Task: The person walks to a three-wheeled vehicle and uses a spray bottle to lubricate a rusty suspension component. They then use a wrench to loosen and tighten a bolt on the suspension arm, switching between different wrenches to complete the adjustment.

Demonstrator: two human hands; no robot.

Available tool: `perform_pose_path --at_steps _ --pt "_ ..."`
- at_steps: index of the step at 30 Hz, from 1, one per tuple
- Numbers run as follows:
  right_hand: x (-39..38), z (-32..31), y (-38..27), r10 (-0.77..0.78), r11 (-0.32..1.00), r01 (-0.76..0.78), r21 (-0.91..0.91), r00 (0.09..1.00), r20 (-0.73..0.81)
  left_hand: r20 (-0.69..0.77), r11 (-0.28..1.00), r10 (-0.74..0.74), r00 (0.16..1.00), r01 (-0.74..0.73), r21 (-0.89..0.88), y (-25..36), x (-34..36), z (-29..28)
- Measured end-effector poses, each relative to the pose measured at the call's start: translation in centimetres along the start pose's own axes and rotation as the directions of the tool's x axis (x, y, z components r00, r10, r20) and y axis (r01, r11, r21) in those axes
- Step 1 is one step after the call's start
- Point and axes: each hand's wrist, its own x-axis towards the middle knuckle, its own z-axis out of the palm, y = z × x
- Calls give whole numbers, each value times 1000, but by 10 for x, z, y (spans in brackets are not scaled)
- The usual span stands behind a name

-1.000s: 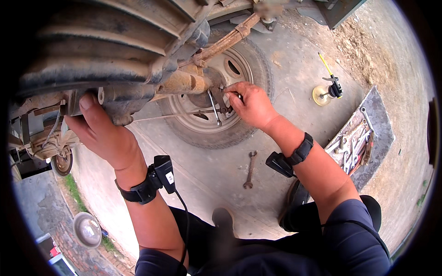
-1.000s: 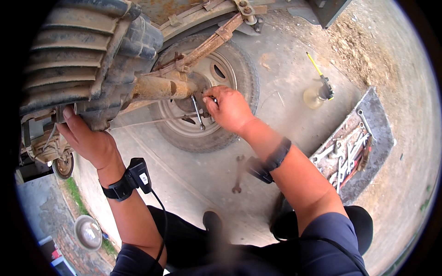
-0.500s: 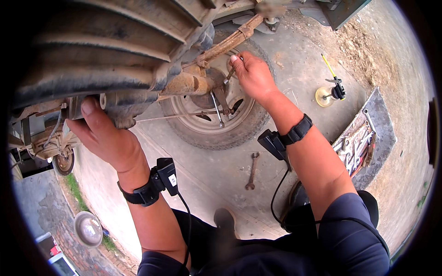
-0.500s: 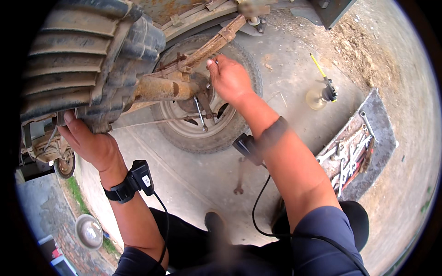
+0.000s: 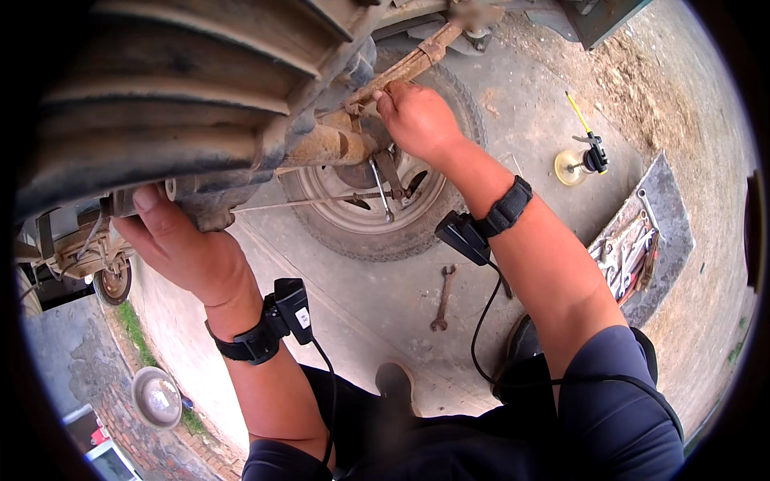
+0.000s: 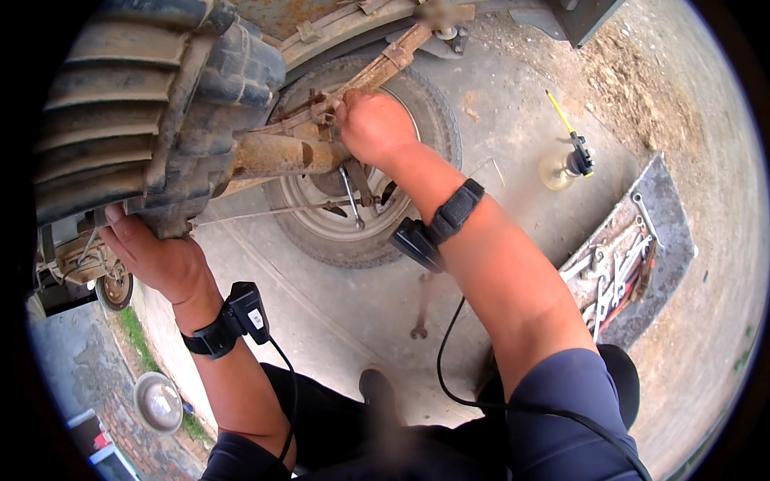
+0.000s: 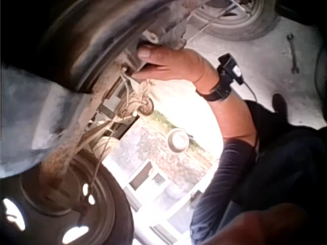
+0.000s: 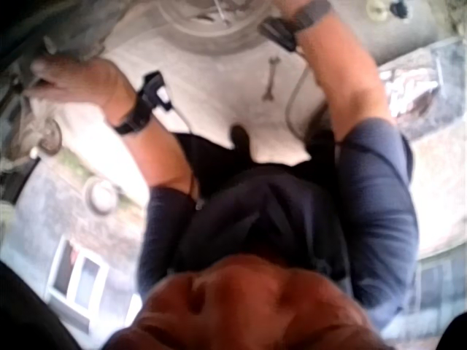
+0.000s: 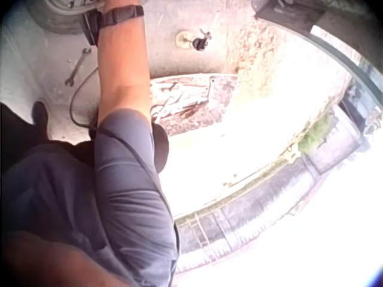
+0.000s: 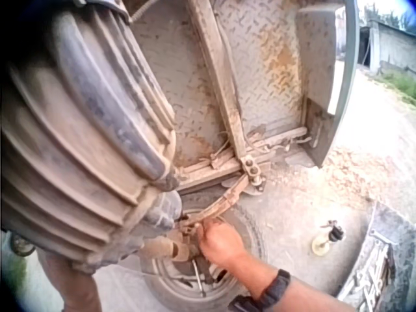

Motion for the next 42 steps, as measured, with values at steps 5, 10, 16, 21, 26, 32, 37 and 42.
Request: perform_pose_path --at_steps 5,10,16,21,26,32,37,42 --pt "6 2 -6 112 994 -111 -24 993 36 10 997 74 997 -74 -7 -3 1 -1" --pt "22 14 -9 74 993 -67 -100 995 64 27 988 66 997 -62 -140 -2 3 3" --pt "19 13 -4 155 984 -155 -89 988 -8 42 993 105 994 -103 -52 -4 3 3" --pt "-11 13 -18 153 987 -157 -38 985 -81 59 989 144 988 -146 32 -6 3 1" --pt "-26 11 -15 94 995 -91 27 986 -138 10 1000 12 1000 -12 -7 6 -1 11" --pt "-34 10 -13 95 995 -90 40 985 -146 65 1000 10 998 -9 -17 10 0 10" --pt "-49 11 -17 52 998 -46 53 991 -123 61 999 19 998 -18 -28 11 0 12" --pt "-79 17 -11 -29 999 34 23 984 -173 54 999 48 997 -49 16 10 1 11"
